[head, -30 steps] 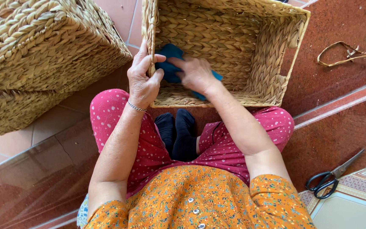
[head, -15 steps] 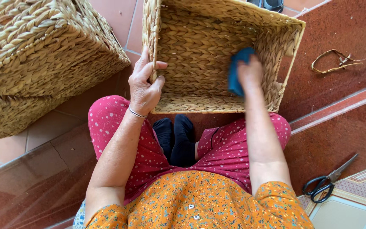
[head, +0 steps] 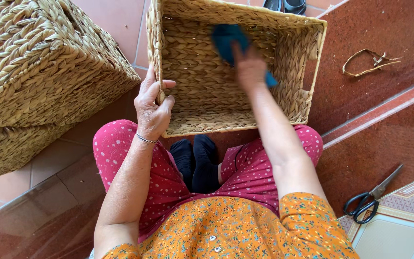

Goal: The person wipes the exterior and interior of a woven basket with a blue cloth and trims loose strands with scissors. The person rotates the basket to access all sides and continues wiping after trimming.

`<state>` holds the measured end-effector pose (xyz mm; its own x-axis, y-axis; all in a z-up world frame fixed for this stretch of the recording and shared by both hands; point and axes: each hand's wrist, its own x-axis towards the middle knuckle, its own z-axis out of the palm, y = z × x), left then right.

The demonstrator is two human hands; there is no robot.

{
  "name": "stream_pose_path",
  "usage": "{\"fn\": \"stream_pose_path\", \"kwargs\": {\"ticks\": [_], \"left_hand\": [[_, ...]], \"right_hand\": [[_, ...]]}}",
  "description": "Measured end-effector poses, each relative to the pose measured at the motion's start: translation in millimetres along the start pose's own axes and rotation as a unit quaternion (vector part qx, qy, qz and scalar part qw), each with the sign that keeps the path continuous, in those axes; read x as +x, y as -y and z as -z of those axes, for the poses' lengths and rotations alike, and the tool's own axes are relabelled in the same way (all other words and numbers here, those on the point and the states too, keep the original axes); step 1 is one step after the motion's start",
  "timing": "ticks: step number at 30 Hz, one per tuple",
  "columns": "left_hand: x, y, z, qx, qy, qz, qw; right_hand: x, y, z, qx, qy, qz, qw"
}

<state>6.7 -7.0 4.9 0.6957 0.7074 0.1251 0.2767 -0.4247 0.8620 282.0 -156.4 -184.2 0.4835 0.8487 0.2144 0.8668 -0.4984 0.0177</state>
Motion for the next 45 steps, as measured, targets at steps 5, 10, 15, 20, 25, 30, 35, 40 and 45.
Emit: {"fn": "stream_pose_path", "kwargs": {"ticks": [5,10,15,20,25,30,35,40,45], "left_hand": [[3.0,-3.5,-2.0,0.003,0.004,-0.007,1.0],[2.9,0.1,-3.1,-0.02,-0.005,-0.013,1.0],[1.6,-1.1,-3.5,-0.019,0.001,-0.013,1.0],[-2.2,-4.2,-1.3,-0.005,0.002,-0.02,1.0],[-4.4,0.5,2.0,0.001,0.005,-0.003,1.0],[3.3,-1.9,-4.7,-0.005,0.005,-0.023,1.0],[-0.4,2.0,-6.8,-0.003,0.001,-0.026,1.0],[-0.4,2.0,-8.4,-0.003,-0.001,-0.032,0.999],[-5.9,2.7,-10.5,-0.001,-0.006,-0.057,0.998]], "right_hand": [[-44.2,-59.2,-14.7,-0.042,0.229,-0.187,0.954],[-31.0,-1.4,30.0,0.138,0.454,-0.21,0.855],[-3.0,94.1,100.1,0.487,0.337,0.044,0.804],[-0.3,95.8,105.8,0.347,0.441,0.084,0.823],[-22.2,-16.1,77.3,0.178,0.547,0.051,0.816],[-47.2,-53.5,69.4,-0.087,0.542,-0.009,0.836],[-29.5,17.2,109.4,0.096,0.531,-0.004,0.842],[-13.6,58.2,171.3,0.467,0.384,0.031,0.796],[-25.7,17.9,168.2,0.236,0.467,0.03,0.852]]}}
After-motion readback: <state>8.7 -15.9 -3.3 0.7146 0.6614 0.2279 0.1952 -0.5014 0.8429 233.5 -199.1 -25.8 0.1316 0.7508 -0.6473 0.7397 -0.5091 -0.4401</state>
